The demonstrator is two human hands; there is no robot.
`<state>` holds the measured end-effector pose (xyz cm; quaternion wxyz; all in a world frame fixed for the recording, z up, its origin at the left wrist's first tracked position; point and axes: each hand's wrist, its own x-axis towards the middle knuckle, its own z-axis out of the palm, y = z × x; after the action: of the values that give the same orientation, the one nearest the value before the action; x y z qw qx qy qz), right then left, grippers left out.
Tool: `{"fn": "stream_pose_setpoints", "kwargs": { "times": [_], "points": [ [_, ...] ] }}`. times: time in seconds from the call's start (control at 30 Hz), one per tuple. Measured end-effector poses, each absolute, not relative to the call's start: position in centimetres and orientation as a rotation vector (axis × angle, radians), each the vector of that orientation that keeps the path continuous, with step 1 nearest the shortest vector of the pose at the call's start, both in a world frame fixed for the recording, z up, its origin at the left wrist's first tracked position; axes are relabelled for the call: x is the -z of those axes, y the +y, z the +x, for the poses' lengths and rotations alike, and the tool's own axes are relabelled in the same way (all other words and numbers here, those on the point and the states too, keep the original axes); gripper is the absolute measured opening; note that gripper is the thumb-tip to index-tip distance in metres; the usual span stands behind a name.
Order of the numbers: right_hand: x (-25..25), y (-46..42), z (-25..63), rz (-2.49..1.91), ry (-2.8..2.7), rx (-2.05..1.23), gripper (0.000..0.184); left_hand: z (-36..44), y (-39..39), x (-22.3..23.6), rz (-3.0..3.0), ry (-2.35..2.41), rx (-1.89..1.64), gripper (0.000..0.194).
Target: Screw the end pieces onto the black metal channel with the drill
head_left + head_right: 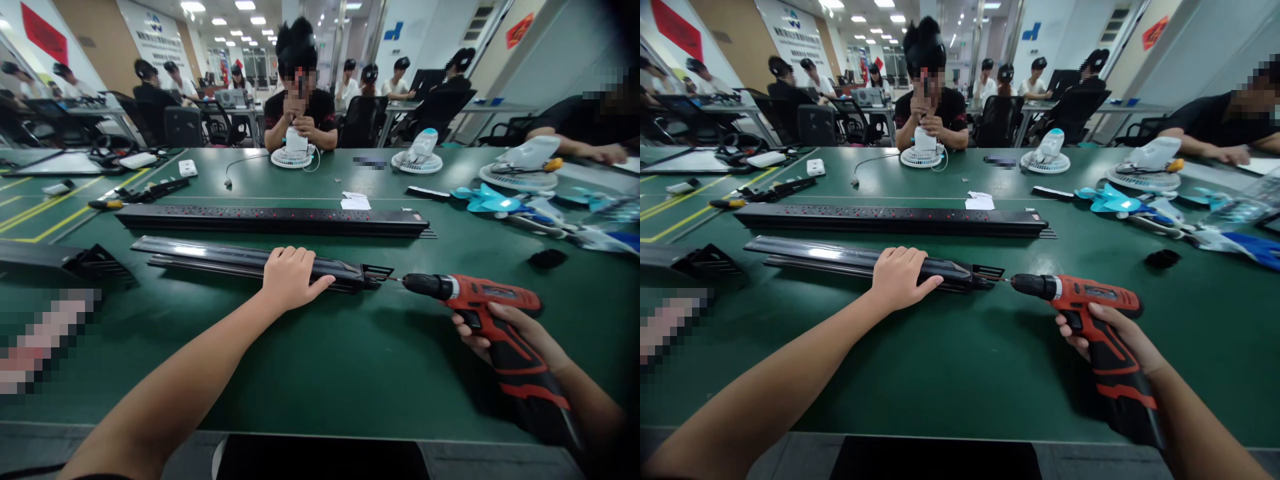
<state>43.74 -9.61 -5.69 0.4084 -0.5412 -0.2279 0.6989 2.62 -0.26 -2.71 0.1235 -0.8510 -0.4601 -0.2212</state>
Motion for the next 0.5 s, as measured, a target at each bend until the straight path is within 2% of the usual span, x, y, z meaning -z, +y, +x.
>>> {"fn": "stream_pose_setpoints", "kwargs": {
  "times": [0.2, 0.5],
  "points": [
    [4.78, -9.98, 42.93, -1.398, -0.622, -1.73, 0.043, 2.6, -0.26, 2.65, -2.485, -1.337, 0.63, 0.062],
    [5.56, -9.23, 43.68, -1.284, -0.517, -1.847, 0.044, 2.6, -0.24, 2.61, -2.48, -1.339, 0.612, 0.062]
  ]
}}
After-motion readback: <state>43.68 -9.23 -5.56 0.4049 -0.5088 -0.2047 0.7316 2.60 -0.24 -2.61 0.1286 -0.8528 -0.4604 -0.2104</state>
